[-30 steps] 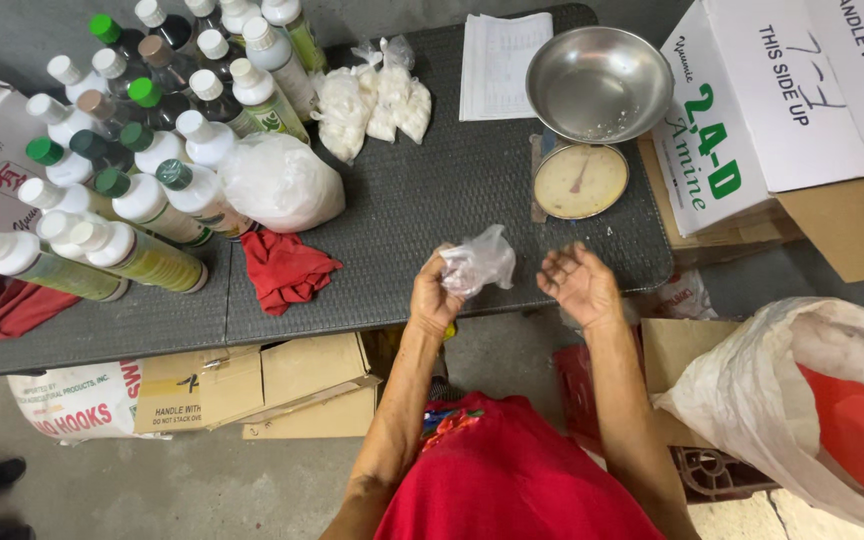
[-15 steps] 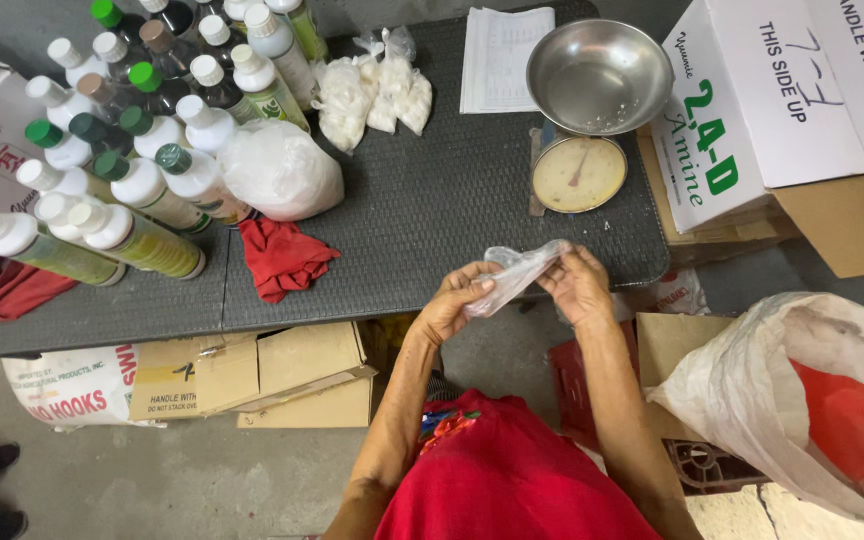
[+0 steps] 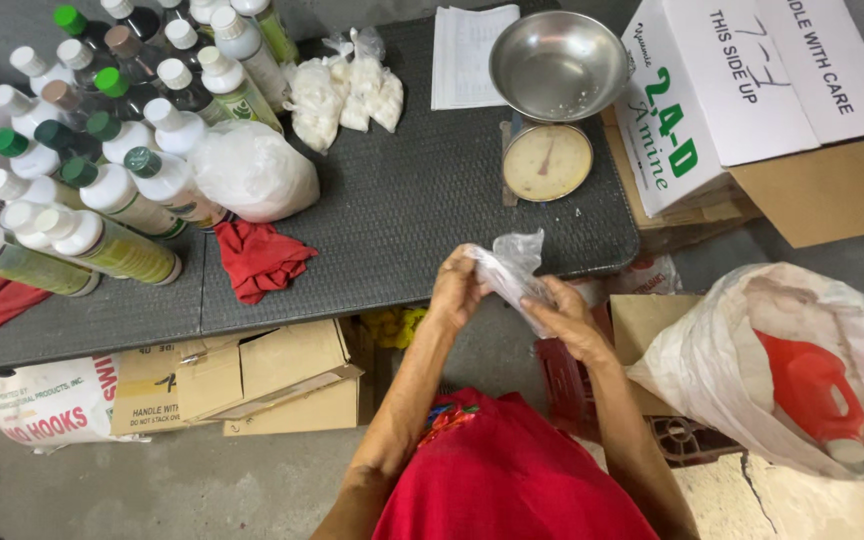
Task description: The person scoops a white granular substance from a large sack into small plastic bags using a red scoop. They weigh each filled bag on a scale, tie the bags shut, and place them on a table next to other filled bags and bottles.
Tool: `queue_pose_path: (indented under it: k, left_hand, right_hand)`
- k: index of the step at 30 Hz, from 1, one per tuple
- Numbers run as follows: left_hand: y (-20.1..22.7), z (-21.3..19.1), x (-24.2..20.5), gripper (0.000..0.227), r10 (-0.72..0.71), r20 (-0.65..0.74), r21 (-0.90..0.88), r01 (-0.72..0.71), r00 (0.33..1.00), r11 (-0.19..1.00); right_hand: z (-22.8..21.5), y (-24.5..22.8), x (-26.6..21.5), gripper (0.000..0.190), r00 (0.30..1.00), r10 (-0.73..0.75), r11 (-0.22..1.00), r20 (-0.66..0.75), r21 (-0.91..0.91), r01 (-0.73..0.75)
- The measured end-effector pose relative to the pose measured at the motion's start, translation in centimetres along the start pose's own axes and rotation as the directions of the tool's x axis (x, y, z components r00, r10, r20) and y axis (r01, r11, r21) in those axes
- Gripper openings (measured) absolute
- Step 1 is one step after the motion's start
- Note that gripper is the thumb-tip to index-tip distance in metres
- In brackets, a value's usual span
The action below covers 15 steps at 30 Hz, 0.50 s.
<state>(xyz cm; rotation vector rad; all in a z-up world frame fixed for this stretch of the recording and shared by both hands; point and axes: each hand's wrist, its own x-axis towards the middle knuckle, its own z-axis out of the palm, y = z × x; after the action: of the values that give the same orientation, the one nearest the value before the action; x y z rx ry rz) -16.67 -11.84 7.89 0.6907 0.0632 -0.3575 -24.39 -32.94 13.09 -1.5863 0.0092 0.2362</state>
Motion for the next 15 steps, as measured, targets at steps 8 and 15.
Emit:
queue_pose_path:
  k: [8, 15]
  left_hand:
    - [-0.5, 4.0, -2.1, 0.019, -0.076, -0.037, 0.275, 0.083, 0.996, 0.958]
    - [-1.2, 4.3, -4.4, 0.019, -0.285, 0.1, 0.812, 0.087, 0.953, 0.577]
  right_hand:
    - [-3.0, 2.0, -1.3, 0.014, 0.991, 0.06, 0.647, -0.12, 0.76, 0.053]
    - [-6.7, 0.6, -2.6, 0.027, 0.99, 0.142, 0.282, -0.018, 0.959, -0.023]
